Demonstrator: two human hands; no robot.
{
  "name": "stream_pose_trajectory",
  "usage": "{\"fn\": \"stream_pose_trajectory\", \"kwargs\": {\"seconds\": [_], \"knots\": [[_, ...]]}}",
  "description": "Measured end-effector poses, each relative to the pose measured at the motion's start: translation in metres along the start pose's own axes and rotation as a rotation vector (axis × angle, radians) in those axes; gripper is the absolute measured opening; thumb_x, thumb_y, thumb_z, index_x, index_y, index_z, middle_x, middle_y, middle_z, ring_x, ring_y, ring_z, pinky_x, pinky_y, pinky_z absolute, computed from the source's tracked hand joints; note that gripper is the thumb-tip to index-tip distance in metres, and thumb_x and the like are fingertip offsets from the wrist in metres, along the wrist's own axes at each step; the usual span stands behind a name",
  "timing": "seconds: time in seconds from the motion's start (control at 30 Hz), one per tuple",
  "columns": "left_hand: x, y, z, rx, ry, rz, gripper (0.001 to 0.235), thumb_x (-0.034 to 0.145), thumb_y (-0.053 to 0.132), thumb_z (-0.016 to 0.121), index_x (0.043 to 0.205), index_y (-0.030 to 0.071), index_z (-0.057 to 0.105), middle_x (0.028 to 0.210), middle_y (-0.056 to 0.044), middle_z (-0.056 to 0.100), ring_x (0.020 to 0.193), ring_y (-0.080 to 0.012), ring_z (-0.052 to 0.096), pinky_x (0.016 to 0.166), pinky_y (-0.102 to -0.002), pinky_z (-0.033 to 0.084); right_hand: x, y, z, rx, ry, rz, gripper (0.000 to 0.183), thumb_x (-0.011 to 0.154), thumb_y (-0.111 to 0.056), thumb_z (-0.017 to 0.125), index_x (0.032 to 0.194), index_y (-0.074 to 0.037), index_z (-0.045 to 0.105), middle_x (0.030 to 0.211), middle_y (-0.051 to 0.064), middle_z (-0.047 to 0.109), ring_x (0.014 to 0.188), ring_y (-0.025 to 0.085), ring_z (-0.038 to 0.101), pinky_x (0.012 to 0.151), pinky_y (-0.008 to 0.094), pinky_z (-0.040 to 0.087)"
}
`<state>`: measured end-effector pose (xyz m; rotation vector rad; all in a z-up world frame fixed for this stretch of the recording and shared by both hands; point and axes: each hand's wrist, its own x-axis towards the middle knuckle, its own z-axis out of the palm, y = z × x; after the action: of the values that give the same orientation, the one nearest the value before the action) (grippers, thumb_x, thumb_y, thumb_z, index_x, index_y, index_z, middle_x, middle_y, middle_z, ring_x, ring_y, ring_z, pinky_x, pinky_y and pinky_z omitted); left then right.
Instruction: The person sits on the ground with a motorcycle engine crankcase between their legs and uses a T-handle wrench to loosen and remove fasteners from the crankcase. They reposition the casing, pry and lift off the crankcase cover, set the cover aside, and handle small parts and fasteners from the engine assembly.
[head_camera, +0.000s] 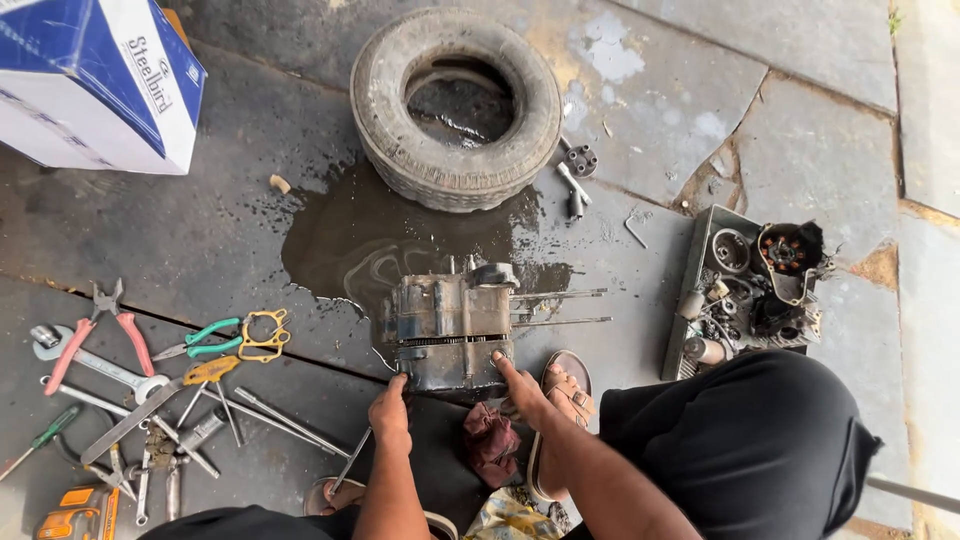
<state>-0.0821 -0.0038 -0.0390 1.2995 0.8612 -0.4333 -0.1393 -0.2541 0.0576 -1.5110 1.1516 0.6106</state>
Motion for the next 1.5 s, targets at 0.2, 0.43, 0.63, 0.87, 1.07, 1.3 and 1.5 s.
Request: {"fn": "stream_pose_trajectory", "kwargs": {"seconds": [0.2,0.43,0.63,0.87,1.07,1.3,1.5], "knots": [[-0.026,0.044,0.021,0.297,0.120,0.041,0.056,0.088,0.041,0.069,0.110,-0.010,0.073,0.113,-0.023,0.075,0.104,-0.0343,0.068,0.095,-0.045,0.049,0.018,-0.005,-0.013,-0.022,-0.191,0.035,0.099,0.079,-0.084,0.047,0.145,-0.011,0.058,0.114,0.019,0.071,0.093,0.030,0.066,0.078,0.047,0.050],[-0.042,0.066,0.029,0.337,0.145,-0.030,0.057,0.086,0.042,0.068,0.113,-0.008,0.072,0.118,-0.023,0.073,0.109,-0.0339,0.067,0.098,-0.044,0.048,0.018,-0.014,-0.019,-0.036,-0.263,0.071,0.100,0.083,-0.080,0.048,0.158,-0.015,0.038,0.139,0.026,0.057,0.116,0.035,0.067,0.098,0.054,0.050],[-0.055,0.082,0.035,0.430,0.154,-0.094,0.061,0.089,0.047,0.064,0.116,-0.006,0.071,0.121,-0.024,0.070,0.113,-0.0381,0.066,0.100,-0.046,0.048,0.010,-0.022,-0.024,0.037,-0.360,0.110,0.097,0.085,-0.072,0.055,0.159,-0.012,0.034,0.149,0.028,0.052,0.124,0.038,0.063,0.107,0.056,0.047],[-0.063,0.096,0.040,0.739,0.081,-0.097,0.066,0.096,0.053,0.049,0.124,-0.003,0.069,0.132,-0.025,0.067,0.123,-0.0424,0.062,0.107,-0.050,0.046,0.005,-0.031,-0.025,0.046,-0.336,0.134,0.098,0.086,-0.065,0.063,0.159,-0.008,0.031,0.156,0.031,0.040,0.133,0.041,0.058,0.111,0.058,0.047],[-0.078,0.107,0.050,0.972,0.105,-0.245,0.053,0.103,0.045,0.040,0.142,0.014,0.058,0.151,-0.013,0.054,0.139,-0.0424,0.046,0.113,-0.059,0.037,-0.002,-0.032,-0.019,0.080,-0.289,0.193,0.096,0.085,-0.063,0.067,0.158,-0.008,0.036,0.160,0.026,0.038,0.141,0.040,0.048,0.114,0.058,0.041],[-0.083,0.089,0.044,0.987,0.139,-0.099,0.046,0.104,0.051,0.040,0.134,0.026,0.064,0.140,-0.009,0.064,0.132,-0.0385,0.056,0.110,-0.057,0.042,-0.020,-0.038,-0.005,0.250,-0.172,0.190,0.089,0.083,-0.058,0.068,0.156,-0.013,0.043,0.163,0.016,0.038,0.146,0.040,0.042,0.117,0.058,0.034],[-0.080,0.103,0.031,0.840,0.310,0.138,0.050,0.092,0.053,0.068,0.126,0.016,0.068,0.127,-0.017,0.066,0.116,-0.0378,0.065,0.094,-0.049,0.053,0.010,-0.009,0.018,0.328,-0.035,0.072,0.093,0.088,-0.063,0.063,0.159,-0.009,0.037,0.167,0.016,0.034,0.152,0.037,0.029,0.122,0.059,0.021]]}}
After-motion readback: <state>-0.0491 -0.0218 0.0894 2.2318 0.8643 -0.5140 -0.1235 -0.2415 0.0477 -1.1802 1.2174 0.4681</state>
